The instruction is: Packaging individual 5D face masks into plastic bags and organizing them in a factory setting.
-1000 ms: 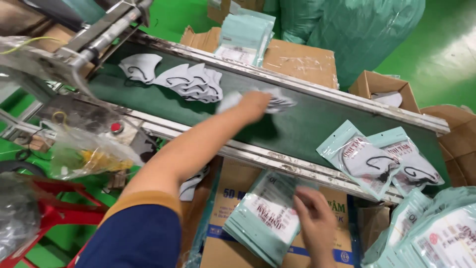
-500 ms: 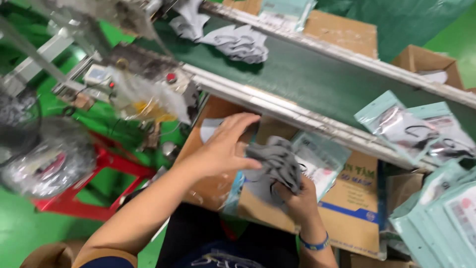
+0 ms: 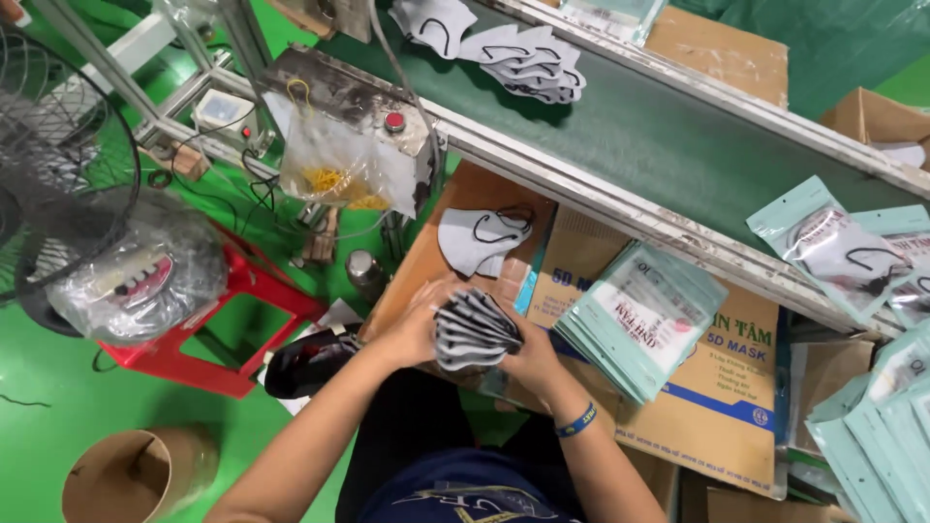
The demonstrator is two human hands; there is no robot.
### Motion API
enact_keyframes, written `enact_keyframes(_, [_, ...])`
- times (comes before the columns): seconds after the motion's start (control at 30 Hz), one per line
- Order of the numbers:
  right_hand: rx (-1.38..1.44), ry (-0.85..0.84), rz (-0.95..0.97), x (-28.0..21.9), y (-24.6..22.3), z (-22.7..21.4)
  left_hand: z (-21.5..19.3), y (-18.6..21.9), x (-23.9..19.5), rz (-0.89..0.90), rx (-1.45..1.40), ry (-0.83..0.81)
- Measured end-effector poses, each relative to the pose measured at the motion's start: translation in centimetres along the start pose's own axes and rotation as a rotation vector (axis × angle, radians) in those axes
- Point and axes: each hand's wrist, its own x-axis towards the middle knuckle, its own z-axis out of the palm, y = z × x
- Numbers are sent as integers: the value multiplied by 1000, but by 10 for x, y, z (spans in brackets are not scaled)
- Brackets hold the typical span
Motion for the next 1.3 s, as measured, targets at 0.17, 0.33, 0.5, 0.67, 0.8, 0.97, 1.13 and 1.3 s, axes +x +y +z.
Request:
enact_keyframes(0.17, [-425, 21, -76, -13, -52, -14, 5, -24, -9, -94, 64, -93])
enact_keyframes(0.33, [-558, -26, -74, -12, -53, 8, 2, 8, 4, -109, 61, -149])
enact_keyframes(0.5, [-256, 110, 62, -17, -49, 22, 20, -3, -12, -88, 121, -139])
enact_keyframes(0.67, [-400, 124, -148, -24, -37, 4, 34, -5, -19, -48, 150, -89])
enact_keyframes(0.8, [-704, 71, -136, -31, -57, 1, 40, 11, -20, 25, 233, -36])
enact_keyframes(0.97, [-516, -28, -329, -22, -20, -33, 24, 35, 14, -262, -68, -145])
enact_keyframes(1.13, [-583, 149, -541, -74, -26, -14, 16, 95, 12, -283, -1121, -216])
enact_keyframes(1.3, [236, -48, -3, -107, -38, -21, 24, 121, 8, 43, -608, -439])
